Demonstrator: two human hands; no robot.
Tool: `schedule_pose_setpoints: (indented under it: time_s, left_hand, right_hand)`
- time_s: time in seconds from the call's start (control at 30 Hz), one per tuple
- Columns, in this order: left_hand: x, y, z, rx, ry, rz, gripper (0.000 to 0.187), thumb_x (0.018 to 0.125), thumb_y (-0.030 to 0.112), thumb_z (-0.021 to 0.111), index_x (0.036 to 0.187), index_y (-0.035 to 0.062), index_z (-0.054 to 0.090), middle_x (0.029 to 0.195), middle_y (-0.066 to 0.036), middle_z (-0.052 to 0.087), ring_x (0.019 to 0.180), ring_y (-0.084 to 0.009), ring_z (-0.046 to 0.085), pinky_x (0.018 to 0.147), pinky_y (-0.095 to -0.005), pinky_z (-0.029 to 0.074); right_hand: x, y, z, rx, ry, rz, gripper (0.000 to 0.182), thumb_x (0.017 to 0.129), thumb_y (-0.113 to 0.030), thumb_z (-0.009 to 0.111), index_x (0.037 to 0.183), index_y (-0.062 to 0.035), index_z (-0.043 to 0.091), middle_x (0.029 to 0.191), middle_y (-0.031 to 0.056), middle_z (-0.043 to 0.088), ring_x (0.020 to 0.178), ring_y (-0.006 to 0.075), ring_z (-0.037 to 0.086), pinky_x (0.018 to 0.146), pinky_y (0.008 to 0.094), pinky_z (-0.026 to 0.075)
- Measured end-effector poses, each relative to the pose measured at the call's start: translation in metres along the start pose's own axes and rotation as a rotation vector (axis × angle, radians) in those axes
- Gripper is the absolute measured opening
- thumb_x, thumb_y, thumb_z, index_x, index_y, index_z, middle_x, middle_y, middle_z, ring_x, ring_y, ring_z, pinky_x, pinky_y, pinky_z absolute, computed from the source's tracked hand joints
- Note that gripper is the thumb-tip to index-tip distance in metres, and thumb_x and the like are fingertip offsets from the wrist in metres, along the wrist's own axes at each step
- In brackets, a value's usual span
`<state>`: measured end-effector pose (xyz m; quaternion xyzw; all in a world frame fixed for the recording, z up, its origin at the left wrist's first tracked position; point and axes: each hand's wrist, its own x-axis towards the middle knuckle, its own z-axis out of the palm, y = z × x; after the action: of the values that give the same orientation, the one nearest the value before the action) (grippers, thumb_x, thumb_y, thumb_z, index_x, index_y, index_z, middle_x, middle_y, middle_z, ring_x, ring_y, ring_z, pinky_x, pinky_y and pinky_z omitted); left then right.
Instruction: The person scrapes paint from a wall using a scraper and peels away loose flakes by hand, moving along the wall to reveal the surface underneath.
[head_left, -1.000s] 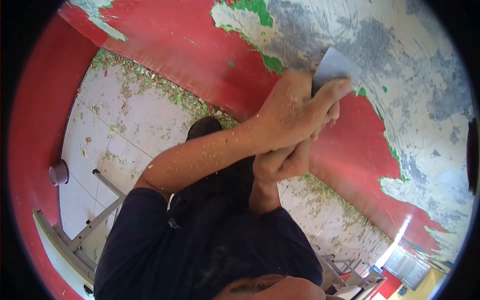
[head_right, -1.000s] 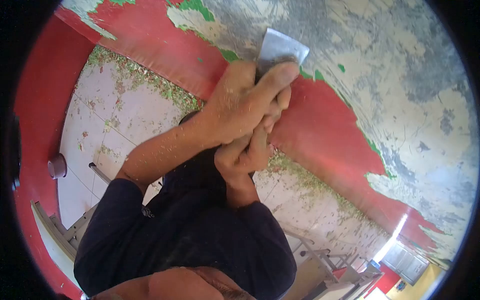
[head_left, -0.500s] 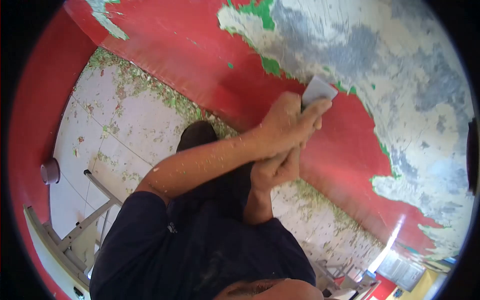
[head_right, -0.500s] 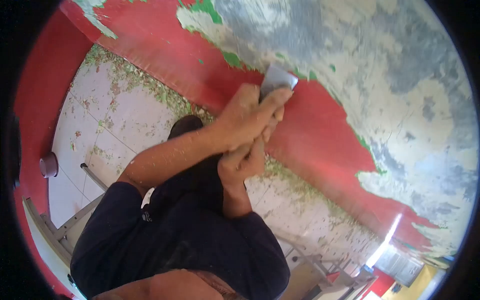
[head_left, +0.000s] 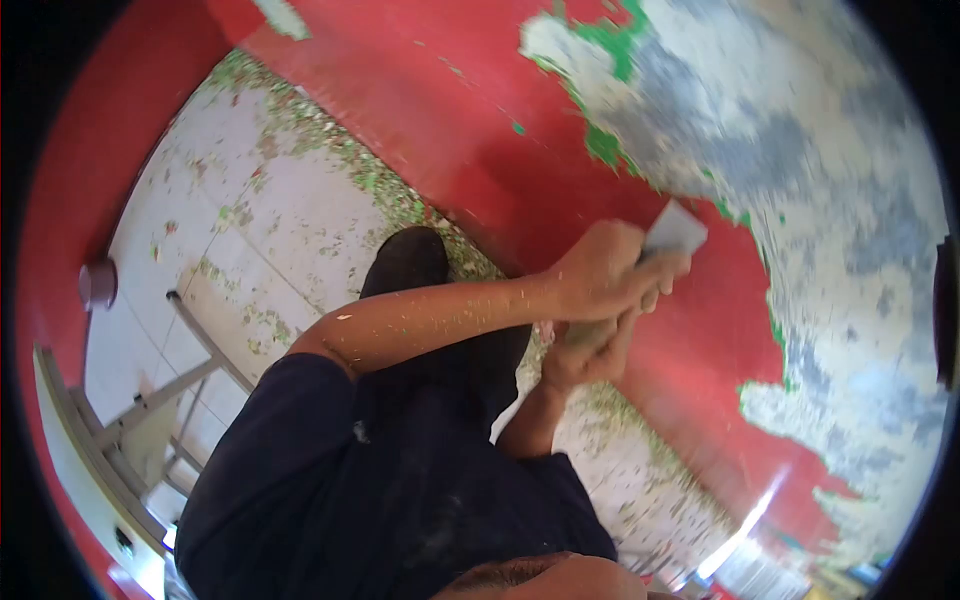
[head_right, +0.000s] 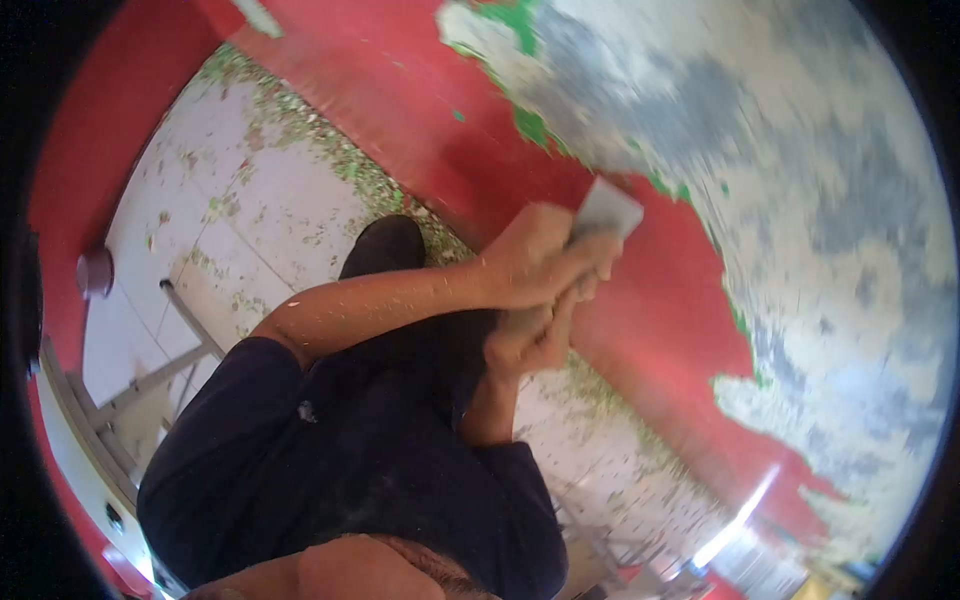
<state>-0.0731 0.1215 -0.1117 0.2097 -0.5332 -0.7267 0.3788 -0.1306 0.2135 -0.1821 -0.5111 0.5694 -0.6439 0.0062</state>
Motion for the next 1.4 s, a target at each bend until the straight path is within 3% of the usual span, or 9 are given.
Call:
schedule_pose_setpoints:
  time_s: [0.1, 0.13, 0.33, 0.47, 0.67, 0.77, 1.03, 1.23, 1.4]
  left_hand:
    - [0.003, -0.015, -0.038, 0.756, 0.329, 1.025, 0.054, 0.089, 0.050, 0.057, 0.102, -0.0014, 0.062, 0.112, -0.016, 0.061, 0.101, -0.0273, 0.061, 0.084, -0.0375, 0.050]
    - [0.000, -0.012, -0.050, 0.949, 0.293, 1.007, 0.061, 0.086, 0.054, 0.056, 0.121, 0.0035, 0.059, 0.134, -0.018, 0.049, 0.123, -0.0337, 0.047, 0.100, -0.0443, 0.039]
    - [0.009, -0.035, -0.106, 1.158, 0.740, 0.916, 0.052, 0.091, 0.040, 0.056, 0.133, 0.0102, 0.052, 0.140, -0.017, 0.045, 0.128, -0.0346, 0.043, 0.104, -0.0491, 0.034]
    - [0.013, -0.037, -0.103, 0.614, 1.217, 0.776, 0.035, 0.089, 0.010, 0.058, 0.124, 0.0020, 0.055, 0.131, -0.019, 0.051, 0.122, -0.0327, 0.048, 0.098, -0.0443, 0.041]
    - [-0.018, 0.020, -0.013, -1.164, 0.091, 0.378, 0.048, 0.099, 0.045, 0.039, 0.109, 0.0021, 0.058, 0.090, -0.009, 0.065, 0.086, -0.0253, 0.063, 0.091, -0.0405, 0.047]
    - [0.004, 0.041, -0.011, -1.530, -0.319, 0.294, 0.051, 0.097, 0.052, 0.039, 0.106, 0.0057, 0.059, 0.085, -0.007, 0.064, 0.083, -0.0258, 0.062, 0.087, -0.0410, 0.048]
    - [0.029, 0.029, -0.006, -1.702, -0.257, 0.395, 0.045, 0.094, 0.058, 0.039, 0.079, 0.0166, 0.049, 0.060, 0.003, 0.041, 0.066, -0.0190, 0.054, 0.068, -0.0344, 0.046]
    - [0.030, 0.024, -0.012, -1.734, -0.241, 0.414, 0.046, 0.093, 0.061, 0.037, 0.077, 0.0182, 0.047, 0.059, 0.005, 0.038, 0.063, -0.0166, 0.053, 0.066, -0.0339, 0.046]
    - [0.027, 0.024, -0.005, -1.714, -0.242, 0.374, 0.048, 0.092, 0.062, 0.037, 0.076, 0.0176, 0.046, 0.058, 0.005, 0.036, 0.063, -0.0170, 0.053, 0.066, -0.0357, 0.047]
  right_hand:
    - [-0.007, 0.003, -0.053, 0.022, -0.338, 0.051, 0.048, 0.099, -0.016, 0.039, 0.134, 0.0159, 0.036, 0.057, 0.0028, 0.045, 0.046, 0.0064, 0.039, 0.041, 0.0212, 0.030]
    - [-0.004, 0.005, -0.062, -0.016, -0.365, 0.020, 0.047, 0.099, -0.015, 0.039, 0.134, 0.0161, 0.036, 0.056, 0.0021, 0.044, 0.045, 0.0059, 0.037, 0.041, 0.0210, 0.028]
    - [0.050, -0.027, -0.096, -0.077, -0.301, -0.152, 0.048, 0.093, -0.013, 0.042, 0.132, 0.0159, 0.038, 0.058, 0.0042, 0.049, 0.045, 0.0076, 0.042, 0.042, 0.0231, 0.031]
    - [0.097, -0.074, -0.083, -0.473, -0.463, -0.245, 0.043, 0.094, -0.012, 0.041, 0.131, 0.0115, 0.043, 0.059, 0.0050, 0.050, 0.046, 0.0087, 0.045, 0.043, 0.0237, 0.035]
    - [0.117, -0.109, -0.017, -0.631, -0.591, -0.394, 0.037, 0.091, -0.007, 0.048, 0.125, 0.0066, 0.052, 0.066, 0.0091, 0.060, 0.052, 0.0163, 0.057, 0.046, 0.0274, 0.041]
    - [0.119, -0.112, -0.005, -0.756, -0.641, -0.594, 0.032, 0.089, -0.005, 0.053, 0.118, 0.0056, 0.058, 0.068, 0.0130, 0.062, 0.054, 0.0206, 0.060, 0.047, 0.0299, 0.043]
    - [0.125, -0.138, 0.031, -1.023, -0.744, -0.533, 0.024, 0.088, -0.004, 0.056, 0.108, 0.0039, 0.066, 0.067, 0.0174, 0.062, 0.056, 0.0171, 0.063, 0.049, 0.0312, 0.045]
    - [0.118, -0.138, 0.043, -1.094, -0.752, -0.714, 0.018, 0.087, -0.004, 0.058, 0.101, 0.0029, 0.067, 0.078, 0.0200, 0.067, 0.066, 0.0345, 0.067, 0.056, 0.0385, 0.050]
    - [0.120, -0.140, 0.031, -1.105, -0.779, -0.688, 0.018, 0.087, -0.002, 0.058, 0.103, 0.0010, 0.066, 0.085, 0.0184, 0.067, 0.071, 0.0333, 0.066, 0.059, 0.0371, 0.051]
